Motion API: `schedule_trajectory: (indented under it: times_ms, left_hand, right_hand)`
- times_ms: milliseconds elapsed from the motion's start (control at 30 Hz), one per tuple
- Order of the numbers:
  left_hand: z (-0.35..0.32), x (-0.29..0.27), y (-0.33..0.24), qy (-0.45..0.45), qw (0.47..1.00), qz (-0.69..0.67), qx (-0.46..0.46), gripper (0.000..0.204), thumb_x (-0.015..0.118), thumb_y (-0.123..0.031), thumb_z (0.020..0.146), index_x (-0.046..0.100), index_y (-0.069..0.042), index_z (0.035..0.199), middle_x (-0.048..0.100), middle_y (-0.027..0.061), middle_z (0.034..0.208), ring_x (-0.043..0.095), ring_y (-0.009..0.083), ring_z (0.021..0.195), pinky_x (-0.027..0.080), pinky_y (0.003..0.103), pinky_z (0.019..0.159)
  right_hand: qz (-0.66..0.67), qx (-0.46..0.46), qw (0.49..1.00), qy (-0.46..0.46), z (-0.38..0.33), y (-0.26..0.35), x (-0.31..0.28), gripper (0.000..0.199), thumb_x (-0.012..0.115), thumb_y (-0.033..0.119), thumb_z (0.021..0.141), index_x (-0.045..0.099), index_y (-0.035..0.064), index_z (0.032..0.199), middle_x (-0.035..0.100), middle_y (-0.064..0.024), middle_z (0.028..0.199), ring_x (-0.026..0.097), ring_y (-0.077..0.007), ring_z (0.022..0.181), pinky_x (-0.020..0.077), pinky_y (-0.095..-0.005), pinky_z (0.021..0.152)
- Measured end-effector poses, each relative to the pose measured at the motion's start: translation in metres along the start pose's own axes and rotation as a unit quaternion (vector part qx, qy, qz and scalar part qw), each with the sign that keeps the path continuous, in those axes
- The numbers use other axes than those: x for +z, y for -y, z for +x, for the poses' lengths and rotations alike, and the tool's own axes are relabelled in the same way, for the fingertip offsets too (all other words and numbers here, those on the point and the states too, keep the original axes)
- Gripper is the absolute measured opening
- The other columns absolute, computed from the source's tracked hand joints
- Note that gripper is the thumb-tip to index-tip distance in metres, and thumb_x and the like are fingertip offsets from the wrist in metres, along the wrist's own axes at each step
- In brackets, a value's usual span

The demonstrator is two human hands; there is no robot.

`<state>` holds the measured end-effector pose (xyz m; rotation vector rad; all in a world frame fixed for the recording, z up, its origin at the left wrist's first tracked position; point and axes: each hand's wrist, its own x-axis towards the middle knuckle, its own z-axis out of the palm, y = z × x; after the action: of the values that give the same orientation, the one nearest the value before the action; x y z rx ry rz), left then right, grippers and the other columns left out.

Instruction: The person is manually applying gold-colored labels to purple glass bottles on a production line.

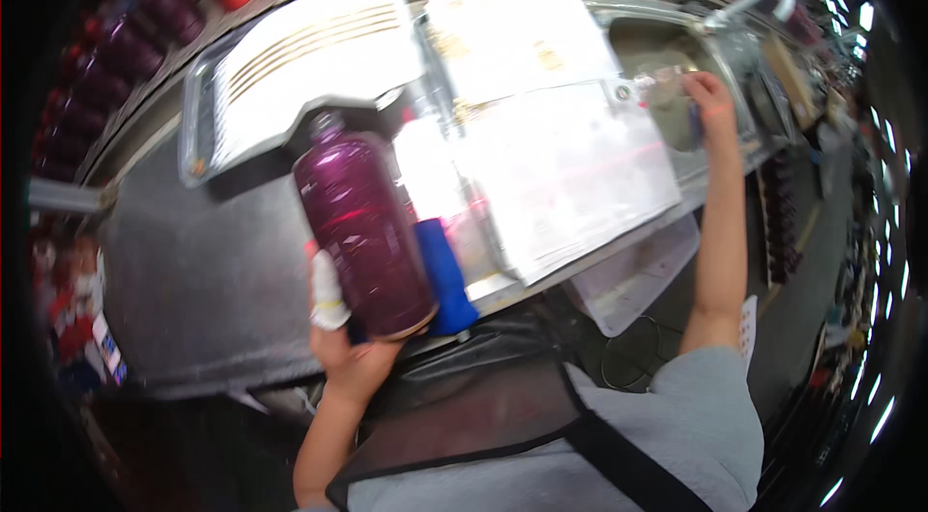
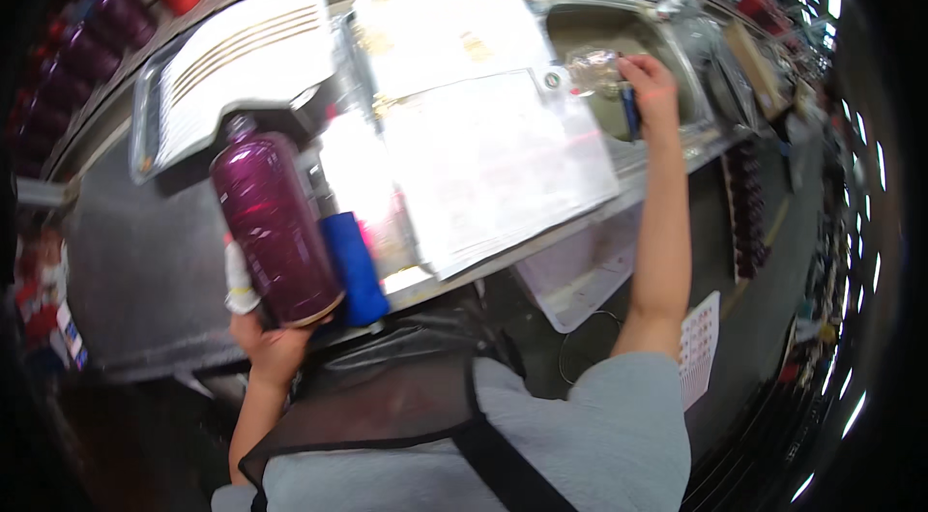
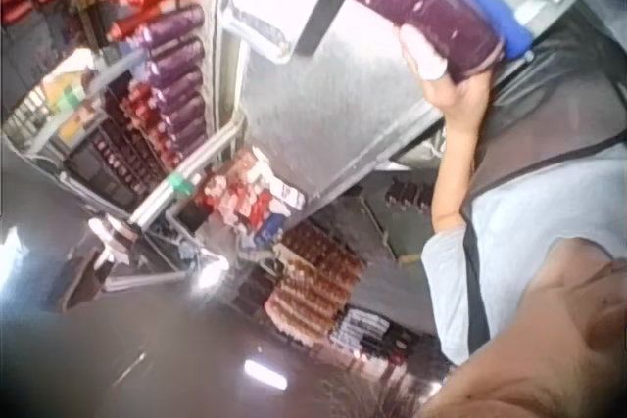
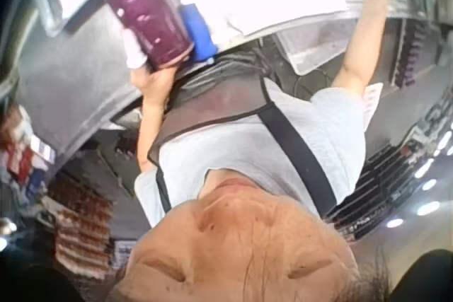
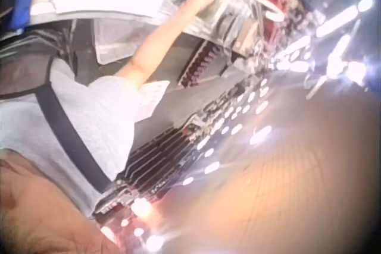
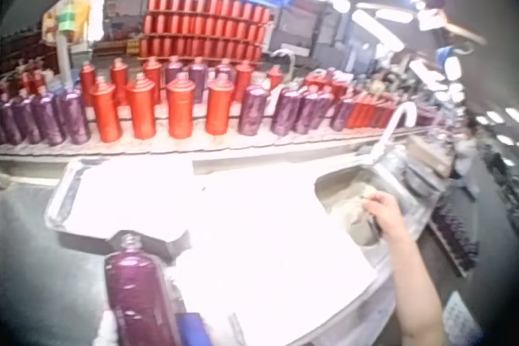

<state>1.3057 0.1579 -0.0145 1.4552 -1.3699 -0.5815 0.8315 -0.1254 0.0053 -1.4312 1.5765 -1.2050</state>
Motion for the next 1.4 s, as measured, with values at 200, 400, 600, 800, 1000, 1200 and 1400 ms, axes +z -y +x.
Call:
schedule_trajectory:
  times_ms: [200, 400, 600, 800, 1000, 1200, 1400]
  left_hand:
    - [-0.003, -0.002, 0.0, 0.03, 0.999, -0.044, 0.01, 0.107, 0.082, 0.005, 0.07, 0.02, -0.015, 0.155, 0.054, 0.0152, 0.133, 0.065, 0.021, 0.091, 0.059, 0.029, 0.063]
    - [-0.003, -0.001, 0.004, 0.028, 0.999, 0.01, 0.01, 0.105, 0.082, 0.003, 0.072, 0.021, -0.017, 0.155, 0.058, 0.0153, 0.128, 0.066, 0.0197, 0.083, 0.058, 0.028, 0.062]
    - [0.0, 0.0, -0.007, 0.015, 1.0, -0.028, 0.0, 0.113, 0.087, 0.005, 0.063, 0.022, -0.011, 0.154, 0.052, 0.016, 0.136, 0.064, 0.0256, 0.105, 0.059, 0.035, 0.079]
    - [0.003, -0.001, -0.005, 0.027, 0.999, -0.034, -0.006, 0.109, 0.092, -0.019, 0.063, 0.028, 0.005, 0.148, 0.058, 0.0221, 0.127, 0.063, 0.0297, 0.11, 0.052, 0.035, 0.09]
    - [0.01, -0.001, -0.009, 0.019, 1.0, -0.01, 0.013, 0.101, 0.091, -0.027, 0.064, 0.037, 0.011, 0.141, 0.065, 0.0186, 0.118, 0.06, 0.0363, 0.112, 0.034, 0.046, 0.109]
    - [0.005, -0.01, 0.001, 0.028, 0.999, -0.007, 0.023, 0.107, 0.091, -0.027, 0.063, 0.033, 0.01, 0.144, 0.061, 0.0216, 0.124, 0.059, 0.0375, 0.114, 0.036, 0.044, 0.108]
    - [0.006, -0.022, 0.008, 0.087, 0.951, -0.29, -0.057, 0.11, 0.085, -0.035, 0.071, 0.022, 0.006, 0.151, 0.042, 0.0204, 0.148, 0.039, 0.0293, 0.138, 0.029, 0.038, 0.114]
  right_hand:
    - [-0.126, 0.087, 0.983, -0.1, 0.078, -0.133, -0.086, 0.021, 0.076, 0.018, 0.077, 0.071, 0.0016, 0.088, 0.069, -0.005, 0.08, 0.061, -0.012, 0.071, 0.0467, -0.0268, 0.066]
    - [-0.583, 0.174, 0.793, -0.03, 0.088, -0.153, -0.059, 0.045, 0.07, 0.048, 0.07, 0.075, 0.0116, 0.096, 0.071, -0.0145, 0.103, 0.069, -0.0316, 0.095, 0.053, -0.0422, 0.084]
    - [-0.45, 0.0, 0.878, -0.16, 0.06, -0.086, -0.029, 0.031, 0.065, 0.034, 0.081, 0.074, 0.0067, 0.092, 0.069, -0.0215, 0.093, 0.067, -0.0363, 0.092, 0.0521, -0.0437, 0.081]
    - [-0.446, -0.311, 0.831, -0.113, -0.009, 0.048, 0.014, 0.013, 0.067, 0.017, 0.086, 0.068, 0.0052, 0.091, 0.064, -0.0114, 0.082, 0.061, -0.0287, 0.078, 0.0477, -0.0382, 0.071]
    - [-0.345, -0.322, 0.881, -0.021, -0.098, 0.16, 0.085, 0.007, 0.067, 0.006, 0.084, 0.067, 0.0031, 0.09, 0.056, -0.0025, 0.075, 0.045, -0.0088, 0.06, 0.0369, -0.0245, 0.058]
    - [-0.205, -0.375, 0.889, 0.162, -0.164, 0.22, 0.138, 0.011, 0.07, 0.0, 0.076, 0.065, -0.0003, 0.086, 0.057, 0.0, 0.077, 0.039, -0.0044, 0.056, 0.0288, -0.0196, 0.052]
    - [-0.113, -0.35, 0.885, 0.285, -0.186, 0.26, 0.164, 0.019, 0.07, 0.009, 0.069, 0.064, 0.0, 0.084, 0.061, -0.002, 0.077, 0.045, -0.0102, 0.063, 0.0356, -0.0253, 0.063]
